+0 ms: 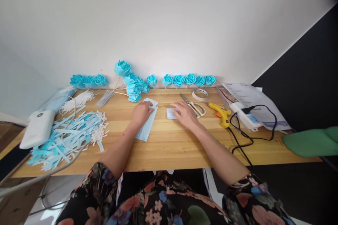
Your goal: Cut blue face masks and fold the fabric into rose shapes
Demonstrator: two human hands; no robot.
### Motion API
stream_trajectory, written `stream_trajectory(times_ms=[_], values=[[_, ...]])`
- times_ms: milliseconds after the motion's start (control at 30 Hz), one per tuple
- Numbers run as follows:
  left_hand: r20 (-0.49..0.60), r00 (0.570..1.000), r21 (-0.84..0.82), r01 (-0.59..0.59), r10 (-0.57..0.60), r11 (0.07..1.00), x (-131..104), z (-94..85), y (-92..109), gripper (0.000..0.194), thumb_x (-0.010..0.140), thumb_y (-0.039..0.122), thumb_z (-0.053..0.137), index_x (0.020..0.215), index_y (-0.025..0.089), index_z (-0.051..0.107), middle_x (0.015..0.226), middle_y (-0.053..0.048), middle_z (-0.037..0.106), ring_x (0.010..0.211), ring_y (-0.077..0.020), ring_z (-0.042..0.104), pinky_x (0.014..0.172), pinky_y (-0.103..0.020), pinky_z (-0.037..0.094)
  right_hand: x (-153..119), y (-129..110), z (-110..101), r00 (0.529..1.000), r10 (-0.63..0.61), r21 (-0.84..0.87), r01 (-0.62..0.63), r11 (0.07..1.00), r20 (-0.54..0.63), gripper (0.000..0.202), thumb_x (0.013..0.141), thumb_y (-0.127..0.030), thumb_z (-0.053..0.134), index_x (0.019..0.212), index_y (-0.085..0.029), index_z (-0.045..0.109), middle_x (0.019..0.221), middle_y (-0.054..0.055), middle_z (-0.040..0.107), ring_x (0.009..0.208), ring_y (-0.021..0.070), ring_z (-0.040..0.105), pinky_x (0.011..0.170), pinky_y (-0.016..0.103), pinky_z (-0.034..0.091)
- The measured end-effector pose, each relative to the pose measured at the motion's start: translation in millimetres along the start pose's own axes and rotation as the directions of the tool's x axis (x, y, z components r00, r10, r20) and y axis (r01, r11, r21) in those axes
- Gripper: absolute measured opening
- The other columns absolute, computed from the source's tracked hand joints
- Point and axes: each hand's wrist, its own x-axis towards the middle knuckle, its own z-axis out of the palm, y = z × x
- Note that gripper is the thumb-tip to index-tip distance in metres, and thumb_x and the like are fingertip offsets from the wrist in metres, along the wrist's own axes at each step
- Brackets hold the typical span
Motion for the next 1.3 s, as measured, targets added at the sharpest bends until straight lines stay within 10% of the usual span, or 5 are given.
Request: stream_trajectory(times_ms=[400, 533, 700, 900, 1300], values=[[-0.316, 0.936, -0.235, 0.083, -0.157, 0.968, -0.3, -11.2, 10.2, 0.014, 0.088, 0.024, 0.052, 0.08, 0.017, 0.061, 0.087, -0.008, 0.064, 0.087, -0.0205, 0.058, 0.078, -0.031, 0.041, 0.9, 1.2, 1.4, 0.997, 0.009, 0.128, 0.001, 0.992, -0.071, 0.03, 0.092, -0.022, 0.051, 0.117, -0.022, 0.066, 0.11, 0.009, 0.07, 0.107, 0.0249, 0.062, 0.095, 0.042, 0.048], [-0.152, 0.969, -0.819, -0.015, -0.193, 0.573, -5.2, -17.8, 30.8, 0.023, 0.084, 0.039, 0.061, 0.079, 0.017, 0.056, 0.077, -0.002, 0.059, 0.071, -0.0143, 0.054, 0.069, -0.026, 0.042, 0.5, -2.5, -2.2, 0.991, 0.133, 0.421, -0.111, 0.9, -0.025, 0.053, 0.086, -0.036, 0.063, 0.137, -0.027, 0.052, 0.124, 0.008, 0.066, 0.113, 0.0252, 0.061, 0.098, 0.042, 0.047], [0.177, 0.982, -0.947, 0.186, -0.06, 0.26, -15.8, -13.9, 55.5, 0.038, 0.074, 0.05, 0.072, 0.079, 0.015, 0.056, 0.069, 0.002, 0.055, 0.062, -0.0102, 0.05, 0.06, -0.022, 0.039, 0.1, -13.6, -6.5, 0.968, 0.129, 0.783, -0.25, 0.569, 0.214, 0.078, 0.076, -0.047, 0.073, 0.144, -0.024, 0.042, 0.127, 0.009, 0.063, 0.108, 0.0224, 0.064, 0.091, 0.035, 0.051], [0.242, 0.969, -0.93, 0.248, -0.058, 0.272, -21.4, -7.3, 67.6, 0.044, 0.074, 0.056, 0.069, 0.079, 0.014, 0.058, 0.067, 0.002, 0.055, 0.061, -0.0094, 0.05, 0.058, -0.021, 0.04, 2.4, -11.5, -8.5, 0.898, 0.398, 0.751, -0.392, 0.532, 0.186, 0.035, 0.075, -0.05, 0.07, 0.084, -0.016, 0.07, 0.074, 0.002, 0.067, 0.065, 0.0143, 0.058, 0.06, 0.025, 0.046], [0.317, 0.947, -0.832, 0.306, -0.055, 0.463, -18.2, 6.6, 60.0, 0.04, 0.068, 0.053, 0.07, 0.069, 0.015, 0.058, 0.055, 0.001, 0.057, 0.046, -0.0094, 0.049, 0.046, -0.022, 0.039, 7.3, 2.6, -15.8, 0.826, 0.563, 0.798, -0.347, 0.493, 0.012, 0.034, 0.07, -0.05, 0.074, 0.075, -0.017, 0.068, 0.067, -0.002, 0.062, 0.06, 0.0116, 0.05, 0.055, 0.023, 0.039]])
